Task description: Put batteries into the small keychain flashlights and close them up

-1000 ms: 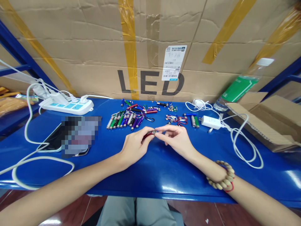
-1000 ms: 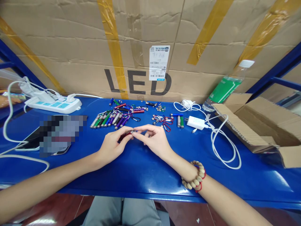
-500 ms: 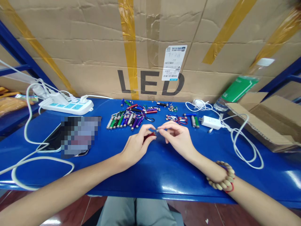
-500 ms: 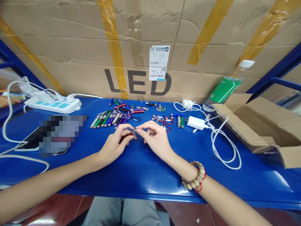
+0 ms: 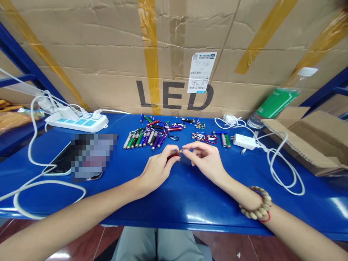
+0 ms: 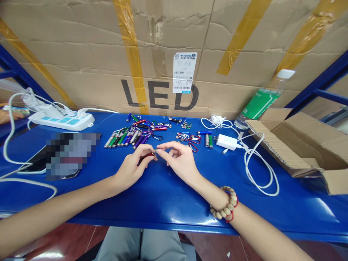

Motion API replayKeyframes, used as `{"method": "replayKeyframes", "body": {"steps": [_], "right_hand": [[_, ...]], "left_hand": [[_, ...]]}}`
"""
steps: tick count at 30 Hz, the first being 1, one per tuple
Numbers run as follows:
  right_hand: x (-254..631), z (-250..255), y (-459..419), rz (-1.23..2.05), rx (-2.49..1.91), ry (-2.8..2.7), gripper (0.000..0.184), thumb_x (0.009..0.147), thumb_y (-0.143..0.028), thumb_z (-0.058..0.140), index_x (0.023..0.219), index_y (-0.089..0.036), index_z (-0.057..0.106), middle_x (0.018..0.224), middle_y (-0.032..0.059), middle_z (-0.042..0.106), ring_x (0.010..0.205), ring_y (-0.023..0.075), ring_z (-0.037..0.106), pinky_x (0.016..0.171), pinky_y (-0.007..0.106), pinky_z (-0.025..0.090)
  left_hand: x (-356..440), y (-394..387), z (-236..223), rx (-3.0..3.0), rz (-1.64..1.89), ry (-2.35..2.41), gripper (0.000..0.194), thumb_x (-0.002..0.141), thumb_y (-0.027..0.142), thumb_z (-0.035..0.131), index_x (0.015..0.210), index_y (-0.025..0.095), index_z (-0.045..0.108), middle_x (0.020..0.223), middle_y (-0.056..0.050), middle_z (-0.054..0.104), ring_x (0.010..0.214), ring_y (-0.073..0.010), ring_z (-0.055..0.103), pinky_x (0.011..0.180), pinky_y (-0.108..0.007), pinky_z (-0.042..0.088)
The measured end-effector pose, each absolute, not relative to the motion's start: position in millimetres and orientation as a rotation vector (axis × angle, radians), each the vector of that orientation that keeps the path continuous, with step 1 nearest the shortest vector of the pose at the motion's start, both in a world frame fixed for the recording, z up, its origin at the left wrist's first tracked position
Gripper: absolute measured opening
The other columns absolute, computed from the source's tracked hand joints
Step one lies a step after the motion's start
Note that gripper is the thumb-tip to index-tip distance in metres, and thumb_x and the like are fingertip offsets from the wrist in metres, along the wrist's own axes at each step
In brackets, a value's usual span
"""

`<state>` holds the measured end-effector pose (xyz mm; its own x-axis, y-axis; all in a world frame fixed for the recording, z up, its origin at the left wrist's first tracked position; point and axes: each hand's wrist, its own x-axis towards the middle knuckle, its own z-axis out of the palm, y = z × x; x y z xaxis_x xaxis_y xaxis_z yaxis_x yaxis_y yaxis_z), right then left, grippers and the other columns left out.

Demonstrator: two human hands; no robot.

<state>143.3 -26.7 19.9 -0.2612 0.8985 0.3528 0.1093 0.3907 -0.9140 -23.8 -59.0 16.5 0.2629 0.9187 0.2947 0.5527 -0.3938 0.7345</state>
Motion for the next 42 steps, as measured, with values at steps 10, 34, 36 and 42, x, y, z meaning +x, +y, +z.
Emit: {"method": "replayKeyframes", "body": {"steps": [10,34,36,42], "right_hand": [[143.7,21.8,-27.1,1.003,-0.853,-1.657,0.013,0.070,-0.027,0.069,0.077,-0.016,0.070,0.068,0.0018,0.064,0.041,0.0042,0.045,0.038,0.020,0.034],[150.7,18.1,-17.9,1.193,-0.753,-1.794,0.009,0.069,-0.026,0.070,0.070,-0.017,0.070,0.079,0.0022,0.060,0.048,0.0050,0.051,0.041,0.020,0.045],[151.1,18.7,-17.6,1.202,-0.752,-1.795,0.008,0.068,-0.025,0.070,0.069,-0.017,0.069,0.078,0.0019,0.060,0.047,0.0048,0.051,0.040,0.019,0.044],[151.9,20.1,-17.0,1.267,-0.741,-1.772,0.007,0.067,-0.023,0.071,0.066,-0.016,0.069,0.075,0.0015,0.059,0.045,0.0041,0.051,0.039,0.019,0.042]], "left_hand": [[-24.7,-57.4,12.3,2.037,1.022,1.286,0.020,0.089,0.027,0.039,0.109,0.025,0.037,0.091,0.002,0.068,0.086,-0.0144,0.065,0.078,-0.027,0.047],[-26.9,-57.4,18.3,2.263,0.888,1.334,0.025,0.090,0.019,0.033,0.100,0.020,0.057,0.077,0.001,0.061,0.070,-0.0116,0.058,0.067,-0.021,0.043],[-27.3,-57.3,18.2,2.291,0.867,1.332,0.025,0.091,0.019,0.033,0.100,0.021,0.056,0.077,0.001,0.061,0.071,-0.0120,0.058,0.067,-0.022,0.043],[-28.2,-58.3,19.5,2.356,0.820,1.313,0.023,0.090,0.018,0.034,0.096,0.019,0.056,0.080,0.000,0.063,0.074,-0.0138,0.059,0.067,-0.023,0.042]]}}
